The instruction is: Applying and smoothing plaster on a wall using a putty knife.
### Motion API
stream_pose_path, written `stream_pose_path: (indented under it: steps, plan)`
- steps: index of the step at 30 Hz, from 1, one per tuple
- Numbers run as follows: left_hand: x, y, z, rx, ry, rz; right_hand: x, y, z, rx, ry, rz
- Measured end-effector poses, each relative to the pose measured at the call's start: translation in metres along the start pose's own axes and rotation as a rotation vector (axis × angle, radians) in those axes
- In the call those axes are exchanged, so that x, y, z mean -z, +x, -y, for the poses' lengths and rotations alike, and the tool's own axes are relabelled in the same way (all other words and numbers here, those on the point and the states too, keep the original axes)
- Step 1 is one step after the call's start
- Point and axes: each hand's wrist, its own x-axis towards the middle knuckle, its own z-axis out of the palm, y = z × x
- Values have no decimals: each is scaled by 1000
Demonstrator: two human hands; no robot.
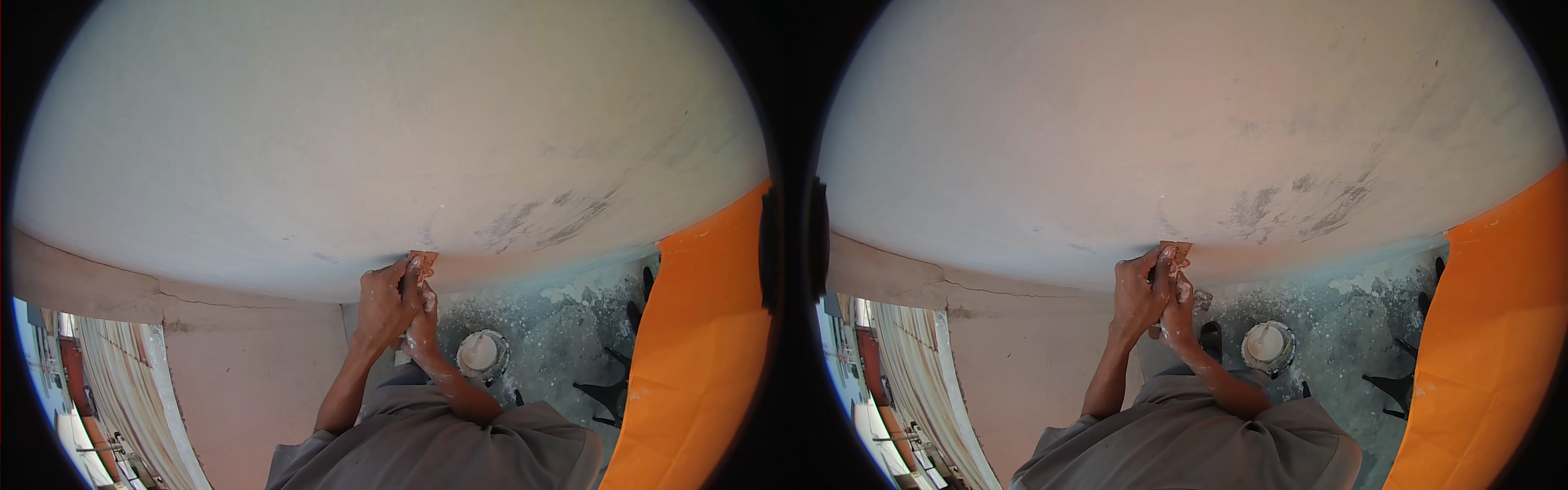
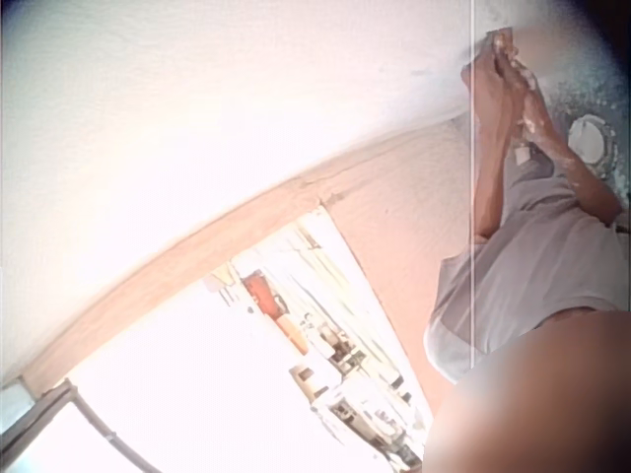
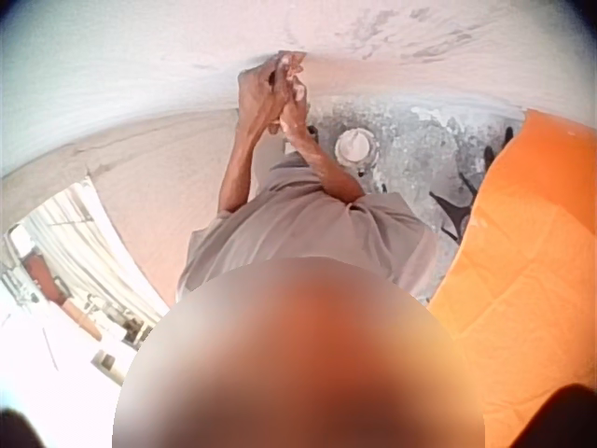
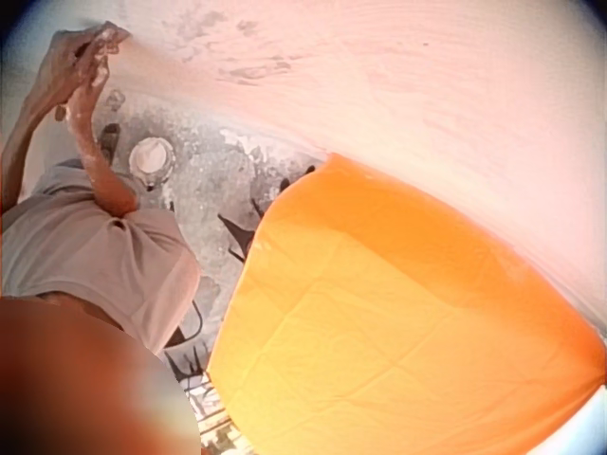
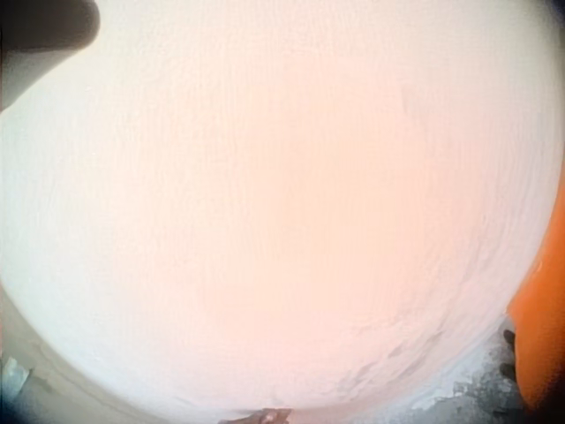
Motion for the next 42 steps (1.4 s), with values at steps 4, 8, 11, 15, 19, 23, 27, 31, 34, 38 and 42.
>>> stream_pose_path:
  steps: [4,8,11,15,19,23,27,31,34,38,42]
  plan:
    - [0,2,4,29,-32,45,1,-3,5,-47,-38,4]
    - [-16,0,21,12,-88,-12,8,1,21,-36,-345,11]
    - [-25,-1,14,4,-259,-84,19,4,21,56,-442,-7]
    - [-36,-6,24,63,-383,-63,20,2,37,68,-627,-15]
    - [-51,-5,27,56,-577,-77,22,7,52,131,-808,38]
    - [-65,-5,21,116,-707,-148,24,11,75,146,-985,96]
    - [-67,-5,21,69,-760,-175,20,8,83,102,-1039,77]
    - [-44,-5,7,140,-515,-114,15,5,69,58,-778,78]
    - [-30,-2,4,49,-306,-106,16,7,48,81,-566,110]
    - [-20,1,-16,51,-330,-138,10,2,40,56,-354,92]
    - [-18,0,-17,71,-204,-61,2,0,42,56,-357,27]
